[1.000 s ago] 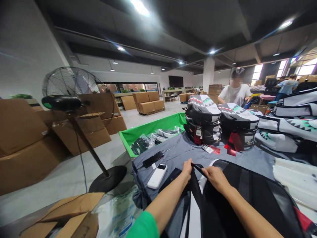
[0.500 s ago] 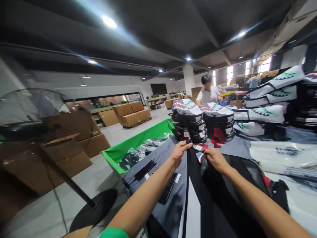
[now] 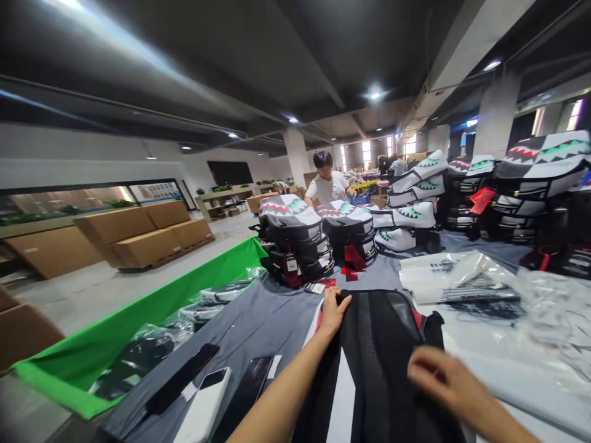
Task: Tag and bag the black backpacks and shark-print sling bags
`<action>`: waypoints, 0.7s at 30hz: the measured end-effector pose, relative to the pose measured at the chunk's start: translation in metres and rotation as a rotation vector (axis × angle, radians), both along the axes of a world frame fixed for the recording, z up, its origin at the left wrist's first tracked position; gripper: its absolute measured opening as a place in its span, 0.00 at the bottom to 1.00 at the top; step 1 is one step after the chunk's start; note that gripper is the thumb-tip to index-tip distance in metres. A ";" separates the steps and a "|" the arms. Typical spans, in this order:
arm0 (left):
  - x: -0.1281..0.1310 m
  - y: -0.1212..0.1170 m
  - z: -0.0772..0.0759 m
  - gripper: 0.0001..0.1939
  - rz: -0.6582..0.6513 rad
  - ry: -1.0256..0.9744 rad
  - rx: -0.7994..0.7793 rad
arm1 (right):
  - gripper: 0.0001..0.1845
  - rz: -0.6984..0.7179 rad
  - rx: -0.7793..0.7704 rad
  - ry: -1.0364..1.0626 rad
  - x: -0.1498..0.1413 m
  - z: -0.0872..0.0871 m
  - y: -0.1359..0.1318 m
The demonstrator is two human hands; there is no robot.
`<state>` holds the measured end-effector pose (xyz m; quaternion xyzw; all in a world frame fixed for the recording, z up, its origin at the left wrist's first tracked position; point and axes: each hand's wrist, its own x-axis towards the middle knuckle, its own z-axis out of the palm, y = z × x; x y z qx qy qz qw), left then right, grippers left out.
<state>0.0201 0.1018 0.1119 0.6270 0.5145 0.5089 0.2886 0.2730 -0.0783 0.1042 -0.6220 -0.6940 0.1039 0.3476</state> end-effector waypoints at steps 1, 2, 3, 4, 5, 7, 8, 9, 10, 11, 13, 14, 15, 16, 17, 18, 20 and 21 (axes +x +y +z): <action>0.001 -0.003 0.003 0.10 0.024 0.021 0.028 | 0.26 -0.041 -0.067 0.068 0.017 0.007 0.013; 0.003 -0.006 0.007 0.14 0.040 0.052 0.067 | 0.29 -0.177 -0.097 0.105 0.031 0.012 0.027; 0.008 -0.009 0.012 0.18 0.036 0.107 0.121 | 0.31 -0.277 -0.169 0.155 0.042 0.014 0.042; 0.016 -0.012 0.017 0.20 -0.001 0.188 0.187 | 0.33 -0.360 -0.231 0.208 0.050 0.015 0.056; 0.026 -0.015 0.021 0.20 -0.079 0.292 0.258 | 0.32 -0.407 -0.275 0.243 0.055 0.014 0.069; 0.055 -0.018 0.026 0.16 -0.337 0.512 0.381 | 0.29 -0.418 -0.290 0.282 0.057 0.013 0.086; 0.071 -0.020 0.025 0.15 -0.485 0.594 0.411 | 0.27 -0.421 -0.253 0.277 0.055 0.015 0.090; 0.086 -0.021 0.023 0.15 -0.619 0.638 0.410 | 0.26 -0.429 -0.209 0.265 0.052 0.017 0.090; 0.100 -0.022 0.018 0.15 -0.722 0.654 0.393 | 0.24 -0.439 -0.162 0.253 0.048 0.021 0.086; 0.112 -0.023 0.012 0.17 -0.786 0.653 0.370 | 0.23 -0.438 -0.110 0.238 0.043 0.026 0.080; 0.126 -0.026 -0.001 0.16 -0.816 0.623 0.329 | 0.21 -0.370 -0.014 0.201 0.028 0.035 0.061; 0.129 -0.027 -0.008 0.15 -0.801 0.604 0.317 | 0.21 -0.316 0.038 0.182 0.018 0.038 0.050; 0.129 -0.029 -0.013 0.14 -0.777 0.581 0.313 | 0.19 -0.253 0.089 0.163 0.008 0.041 0.039; 0.129 -0.031 -0.017 0.13 -0.756 0.557 0.314 | 0.18 -0.197 0.142 0.146 -0.003 0.043 0.029; 0.127 -0.032 -0.021 0.12 -0.741 0.529 0.314 | 0.16 -0.157 0.192 0.134 -0.013 0.044 0.020; 0.126 -0.032 -0.023 0.11 -0.733 0.500 0.315 | 0.15 -0.137 0.240 0.127 -0.023 0.046 0.012; 0.126 -0.032 -0.025 0.08 -0.725 0.444 0.315 | 0.14 -0.146 0.311 0.126 -0.038 0.049 -0.001; 0.126 -0.030 -0.025 0.07 -0.724 0.420 0.313 | 0.14 -0.166 0.329 0.134 -0.044 0.052 -0.007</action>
